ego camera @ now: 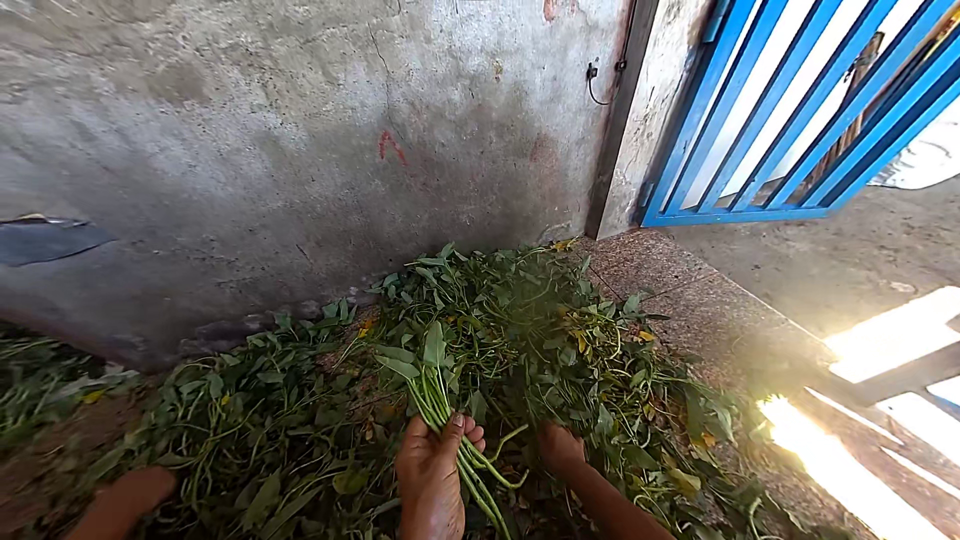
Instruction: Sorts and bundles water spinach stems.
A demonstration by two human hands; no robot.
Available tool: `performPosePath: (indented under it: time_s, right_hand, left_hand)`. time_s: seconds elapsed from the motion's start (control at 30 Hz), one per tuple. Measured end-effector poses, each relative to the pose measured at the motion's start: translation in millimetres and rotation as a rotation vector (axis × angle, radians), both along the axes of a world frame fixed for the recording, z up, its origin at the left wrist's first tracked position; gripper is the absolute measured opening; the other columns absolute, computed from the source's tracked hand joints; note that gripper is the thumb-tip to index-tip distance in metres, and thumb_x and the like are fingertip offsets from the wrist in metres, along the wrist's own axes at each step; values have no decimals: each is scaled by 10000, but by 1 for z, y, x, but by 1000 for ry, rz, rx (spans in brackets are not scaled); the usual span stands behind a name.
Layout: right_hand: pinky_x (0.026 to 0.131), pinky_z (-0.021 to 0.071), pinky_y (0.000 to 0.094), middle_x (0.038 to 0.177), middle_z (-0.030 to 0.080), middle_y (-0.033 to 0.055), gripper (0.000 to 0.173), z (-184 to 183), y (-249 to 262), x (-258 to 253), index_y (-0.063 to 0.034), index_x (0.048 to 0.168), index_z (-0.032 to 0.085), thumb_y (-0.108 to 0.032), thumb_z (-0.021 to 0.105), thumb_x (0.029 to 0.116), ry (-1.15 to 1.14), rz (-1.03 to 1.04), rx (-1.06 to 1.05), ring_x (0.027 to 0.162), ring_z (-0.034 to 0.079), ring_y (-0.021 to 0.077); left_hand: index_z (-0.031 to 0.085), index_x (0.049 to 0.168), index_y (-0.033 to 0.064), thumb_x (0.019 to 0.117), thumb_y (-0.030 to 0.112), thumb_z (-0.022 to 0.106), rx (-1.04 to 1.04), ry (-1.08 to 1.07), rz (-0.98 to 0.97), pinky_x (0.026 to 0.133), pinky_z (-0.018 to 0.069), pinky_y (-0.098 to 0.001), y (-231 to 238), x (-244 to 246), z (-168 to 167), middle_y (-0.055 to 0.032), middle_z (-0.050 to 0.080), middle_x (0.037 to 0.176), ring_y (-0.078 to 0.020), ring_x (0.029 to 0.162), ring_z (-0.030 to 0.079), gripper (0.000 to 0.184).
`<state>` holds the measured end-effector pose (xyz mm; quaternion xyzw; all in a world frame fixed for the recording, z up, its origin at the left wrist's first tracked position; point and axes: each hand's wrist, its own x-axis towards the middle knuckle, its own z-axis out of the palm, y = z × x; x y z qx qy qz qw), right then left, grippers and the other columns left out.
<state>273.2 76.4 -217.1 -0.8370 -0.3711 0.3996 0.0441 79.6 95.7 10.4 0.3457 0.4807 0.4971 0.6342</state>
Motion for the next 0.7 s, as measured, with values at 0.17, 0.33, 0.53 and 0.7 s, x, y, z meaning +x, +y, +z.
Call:
performPosePath:
  time_s: [0.17, 0.33, 0.53, 0.7]
  right_hand:
    - [1115, 365, 637, 1418, 616, 126, 376, 52, -40, 0, -162, 1357, 653, -299, 484, 1050, -81, 151, 154, 1381, 503, 362]
    - [1101, 347, 681, 1239, 670, 200, 255, 136, -78, 26, -128, 1144, 744, -232, 559, 1003, -387, 481, 444, 1254, 569, 439]
    - [1052, 422, 670, 1075, 699, 134, 135, 216, -88, 22, -160, 1019, 731, -161, 606, 969, -546, 800, 745, 1142, 637, 389]
    - [1057, 430, 655, 1101, 701, 136, 121, 236, -86, 8, -146, 1003, 717, -158, 605, 958, -604, 755, 819, 1180, 628, 386]
  left_hand:
    - [610, 1152, -85, 986, -73, 590, 10, 62, 26, 622, 634, -332, 2, -4, 1, -174, 708, 826, -237, 687, 725, 168]
    - [663, 1011, -68, 938, -68, 667, 112, 181, -156, 644, 628, -327, 2, -3, -7, -166, 720, 831, -233, 717, 724, 74]
    - [699, 998, -4, 910, 34, 711, 202, 267, -591, 712, 624, -350, -11, 9, -13, -114, 733, 869, -213, 772, 726, 97]
    - [698, 961, 12, 878, 56, 751, 210, 272, -770, 665, 608, -333, -20, 13, -11, -86, 717, 813, -181, 704, 701, 108]
